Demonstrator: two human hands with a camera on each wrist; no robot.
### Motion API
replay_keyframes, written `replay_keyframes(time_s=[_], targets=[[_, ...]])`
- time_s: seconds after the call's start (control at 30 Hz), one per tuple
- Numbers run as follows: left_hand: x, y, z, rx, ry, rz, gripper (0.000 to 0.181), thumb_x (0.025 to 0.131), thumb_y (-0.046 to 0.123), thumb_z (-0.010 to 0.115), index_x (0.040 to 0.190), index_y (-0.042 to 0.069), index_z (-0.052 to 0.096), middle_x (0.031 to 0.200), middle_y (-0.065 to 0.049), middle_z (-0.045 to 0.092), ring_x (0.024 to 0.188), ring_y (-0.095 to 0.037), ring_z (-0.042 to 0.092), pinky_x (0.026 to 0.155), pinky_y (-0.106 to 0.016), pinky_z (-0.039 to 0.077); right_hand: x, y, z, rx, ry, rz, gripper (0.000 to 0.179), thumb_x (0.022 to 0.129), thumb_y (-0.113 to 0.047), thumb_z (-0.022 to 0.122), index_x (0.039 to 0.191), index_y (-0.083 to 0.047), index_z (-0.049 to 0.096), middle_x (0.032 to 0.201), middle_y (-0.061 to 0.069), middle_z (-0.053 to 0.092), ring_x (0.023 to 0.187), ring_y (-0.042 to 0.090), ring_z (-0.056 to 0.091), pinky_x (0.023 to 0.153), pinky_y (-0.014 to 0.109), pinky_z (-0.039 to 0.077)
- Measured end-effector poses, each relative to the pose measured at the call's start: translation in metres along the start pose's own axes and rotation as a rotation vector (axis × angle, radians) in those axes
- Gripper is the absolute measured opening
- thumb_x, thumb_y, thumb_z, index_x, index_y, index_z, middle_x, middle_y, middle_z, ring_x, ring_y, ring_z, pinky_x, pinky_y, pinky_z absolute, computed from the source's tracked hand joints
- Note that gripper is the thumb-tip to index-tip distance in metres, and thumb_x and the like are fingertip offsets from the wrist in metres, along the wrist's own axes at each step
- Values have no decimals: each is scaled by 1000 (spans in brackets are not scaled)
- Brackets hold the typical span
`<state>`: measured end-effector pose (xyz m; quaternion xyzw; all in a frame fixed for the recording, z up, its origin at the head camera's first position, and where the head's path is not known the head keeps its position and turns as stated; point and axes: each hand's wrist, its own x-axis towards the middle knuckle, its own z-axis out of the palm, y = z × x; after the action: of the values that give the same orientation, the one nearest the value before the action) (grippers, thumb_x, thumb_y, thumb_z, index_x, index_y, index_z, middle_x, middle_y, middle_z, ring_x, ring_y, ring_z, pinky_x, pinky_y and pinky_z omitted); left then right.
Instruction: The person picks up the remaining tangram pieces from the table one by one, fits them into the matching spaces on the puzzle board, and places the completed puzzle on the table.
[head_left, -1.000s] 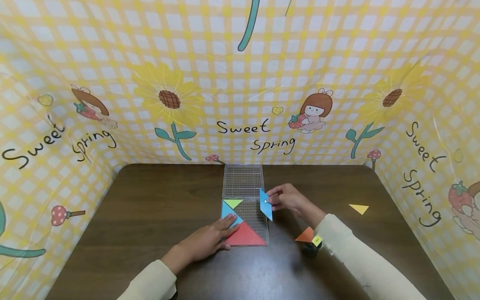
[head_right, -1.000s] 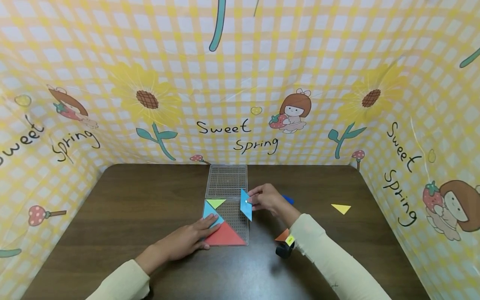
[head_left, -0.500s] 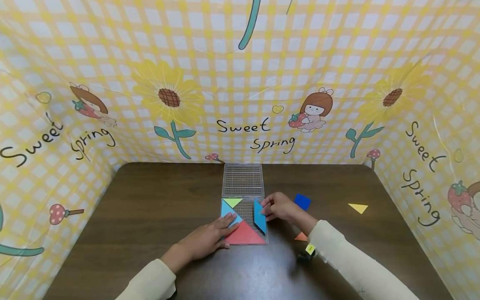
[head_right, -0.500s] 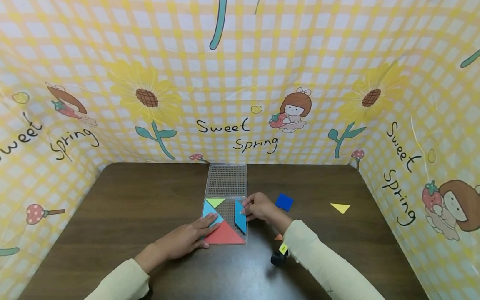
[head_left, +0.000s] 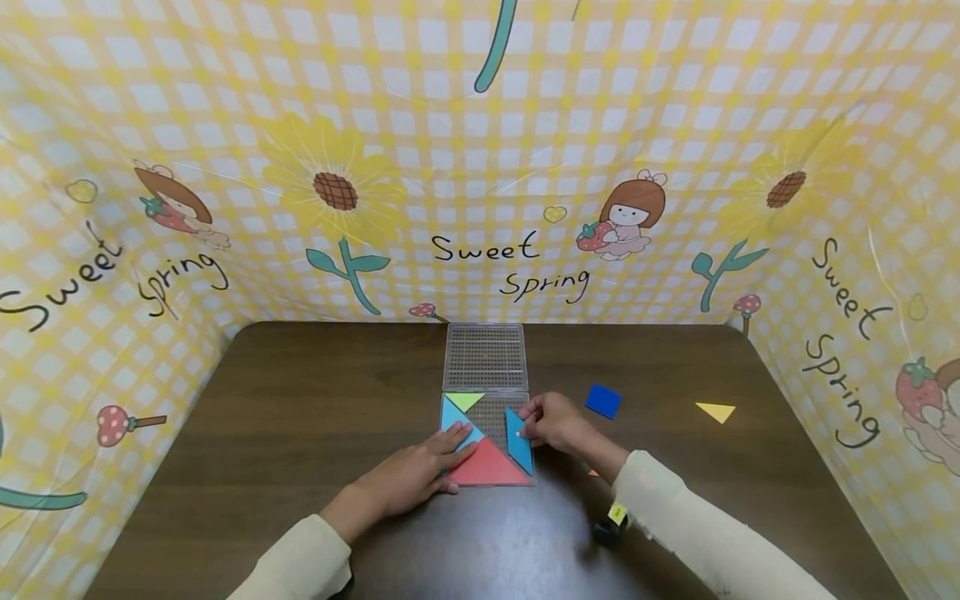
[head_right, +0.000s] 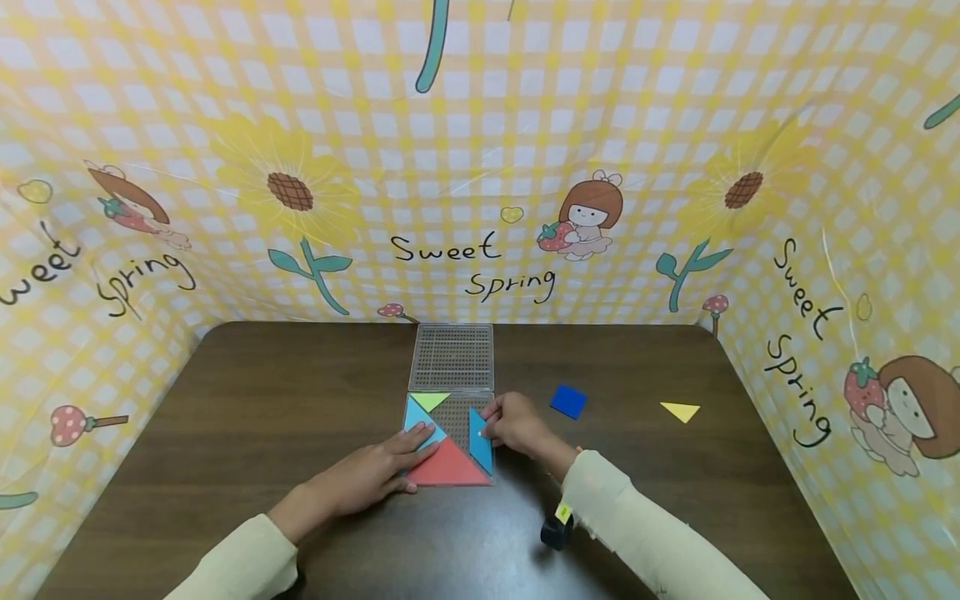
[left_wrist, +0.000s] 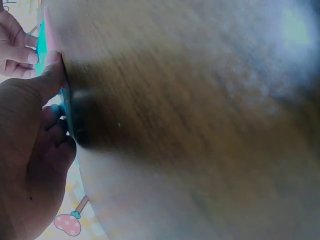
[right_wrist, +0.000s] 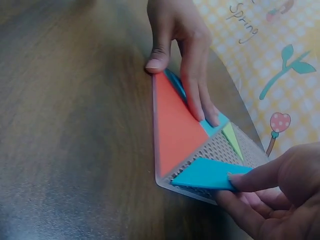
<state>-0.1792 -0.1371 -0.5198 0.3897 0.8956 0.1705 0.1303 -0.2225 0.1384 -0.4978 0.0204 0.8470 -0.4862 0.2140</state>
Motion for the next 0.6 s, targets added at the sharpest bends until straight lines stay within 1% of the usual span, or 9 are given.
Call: replay_keyframes(time_s=[0.17,0.3,0.4,0.6], targets=[[0,0,-1,1,-1,-6,65,103,35,61,160,16,37,171,-11,22,152,-40,33,113,-54,45,-5,-1,3,-60,33,-26,13,89,8,71,101,2,69,84,10,64,71,16,63,68,32,62],[1,0,-1,0,-2,-11,65,103,34,61,160,16,36,171,-11,22,152,-40,34,114,-54,44,-9,-2,6,-124,58,-56,12,90,5,72,101,1,70,81,8,64,68,15,62,63,27,57],[1,0,-1,1,0,-9,64,103,34,61,160,16,36,171,-11,22,152,-40,34,114,-54,44,-11,-3,7,-172,80,-87,15,88,3,76,100,0,70,81,7,63,69,15,59,61,25,52],[1,0,0,4,0,-8,64,103,33,61,160,16,37,171,-11,22,153,-39,33,114,-54,44,-12,0,7,-261,99,-136,24,80,0,85,97,-5,69,85,5,62,79,16,55,69,26,51]])
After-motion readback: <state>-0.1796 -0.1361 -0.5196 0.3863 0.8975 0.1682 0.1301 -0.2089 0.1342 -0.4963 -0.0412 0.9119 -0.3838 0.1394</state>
